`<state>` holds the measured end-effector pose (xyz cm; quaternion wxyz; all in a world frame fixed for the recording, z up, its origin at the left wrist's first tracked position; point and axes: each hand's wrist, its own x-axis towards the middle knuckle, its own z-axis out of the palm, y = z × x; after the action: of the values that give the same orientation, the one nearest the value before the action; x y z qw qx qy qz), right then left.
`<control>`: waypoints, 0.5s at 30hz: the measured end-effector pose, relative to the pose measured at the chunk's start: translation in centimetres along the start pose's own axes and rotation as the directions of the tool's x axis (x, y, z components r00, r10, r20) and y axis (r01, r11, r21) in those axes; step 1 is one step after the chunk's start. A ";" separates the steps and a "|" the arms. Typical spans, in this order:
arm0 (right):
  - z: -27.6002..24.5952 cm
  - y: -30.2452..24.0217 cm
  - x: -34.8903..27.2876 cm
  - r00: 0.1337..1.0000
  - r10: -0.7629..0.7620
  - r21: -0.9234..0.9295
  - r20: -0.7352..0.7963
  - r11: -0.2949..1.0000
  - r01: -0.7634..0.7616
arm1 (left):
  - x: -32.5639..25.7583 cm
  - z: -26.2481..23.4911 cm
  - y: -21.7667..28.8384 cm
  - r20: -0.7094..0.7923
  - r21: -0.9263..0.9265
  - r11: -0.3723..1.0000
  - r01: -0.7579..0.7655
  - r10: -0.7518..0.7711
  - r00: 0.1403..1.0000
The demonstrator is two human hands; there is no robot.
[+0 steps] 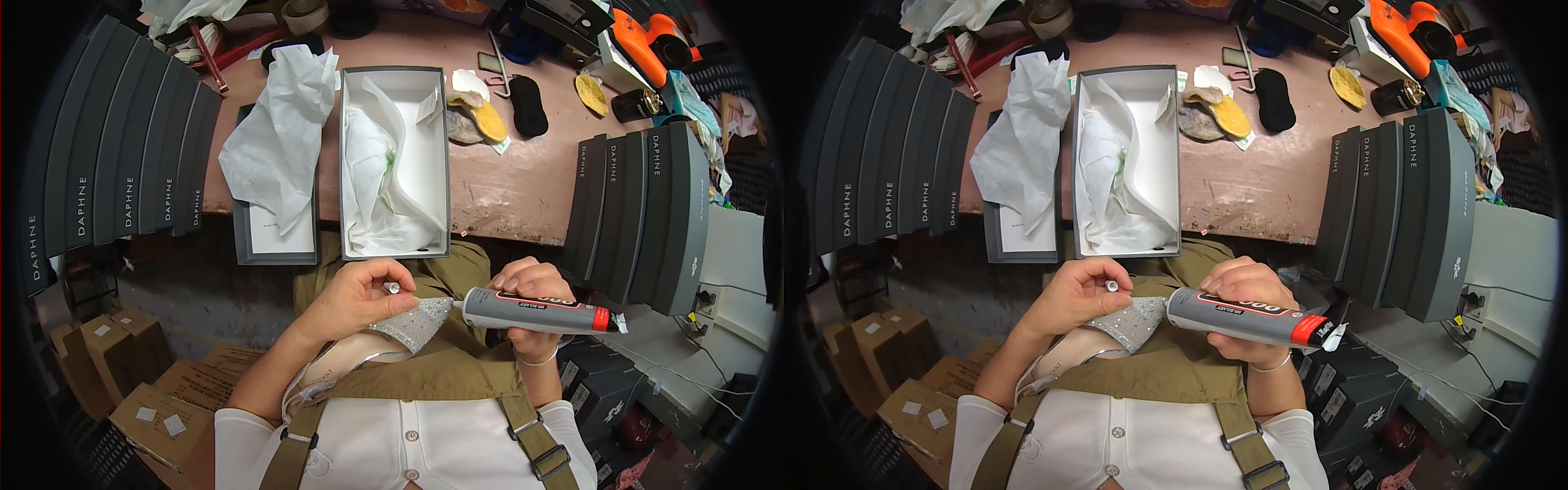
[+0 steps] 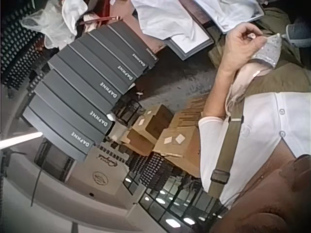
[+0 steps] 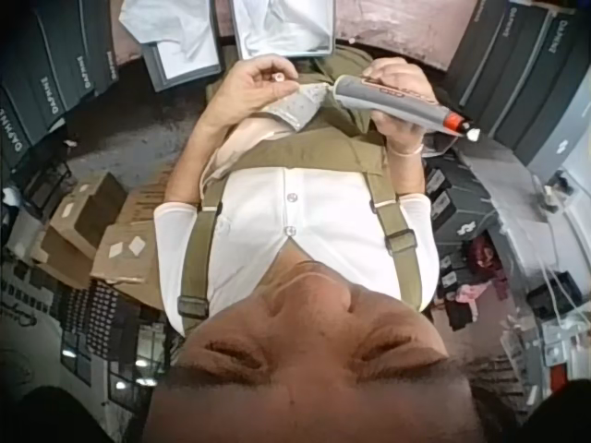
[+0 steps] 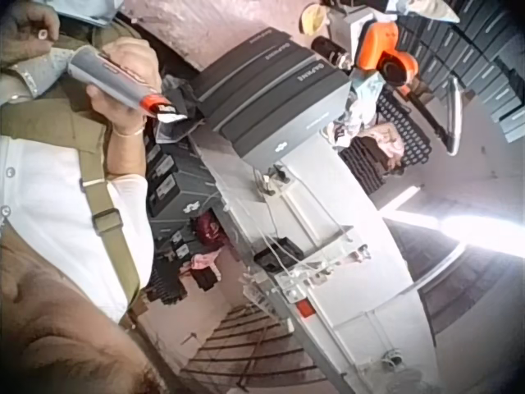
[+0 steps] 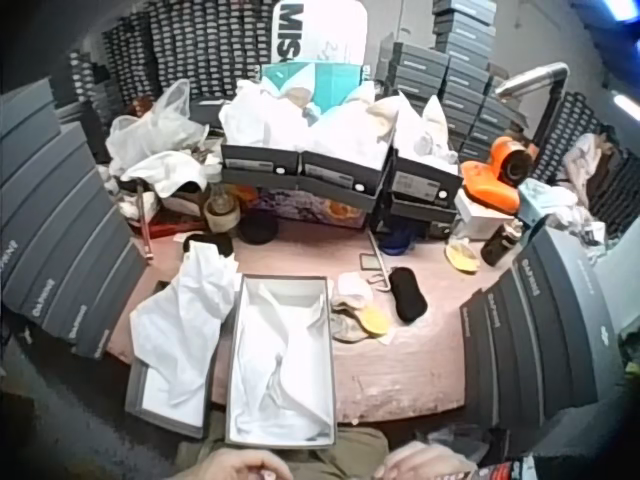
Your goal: The recorder is packing high-heeled shoes into boxes, using tissue paper and applying glue for minor repairs.
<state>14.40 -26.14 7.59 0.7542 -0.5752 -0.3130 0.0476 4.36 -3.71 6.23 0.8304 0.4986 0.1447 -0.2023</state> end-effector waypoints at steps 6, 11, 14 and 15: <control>-0.1 -0.1 -0.1 1.000 0.003 -0.001 -0.009 1.000 -0.003 | 0.0 0.1 0.2 -0.001 0.004 1.000 0.015 -0.015 1.000; -0.2 0.1 -0.1 0.999 0.041 0.061 -0.035 0.997 -0.039 | 0.0 0.1 0.1 -0.011 0.016 1.000 0.015 -0.015 1.000; -0.6 0.4 -0.5 0.978 0.157 0.160 -0.139 0.978 -0.134 | 0.0 -0.3 0.1 -0.032 0.051 0.998 0.036 -0.034 0.999; -0.6 0.5 -0.4 0.934 0.265 0.250 -0.238 0.946 -0.205 | 0.1 -0.3 -0.1 -0.069 -0.044 0.999 0.025 -0.028 0.997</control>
<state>14.48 -26.63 6.90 0.8377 -0.5223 -0.1293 0.0940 4.37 -3.56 5.97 0.8325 0.4855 0.1845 -0.1926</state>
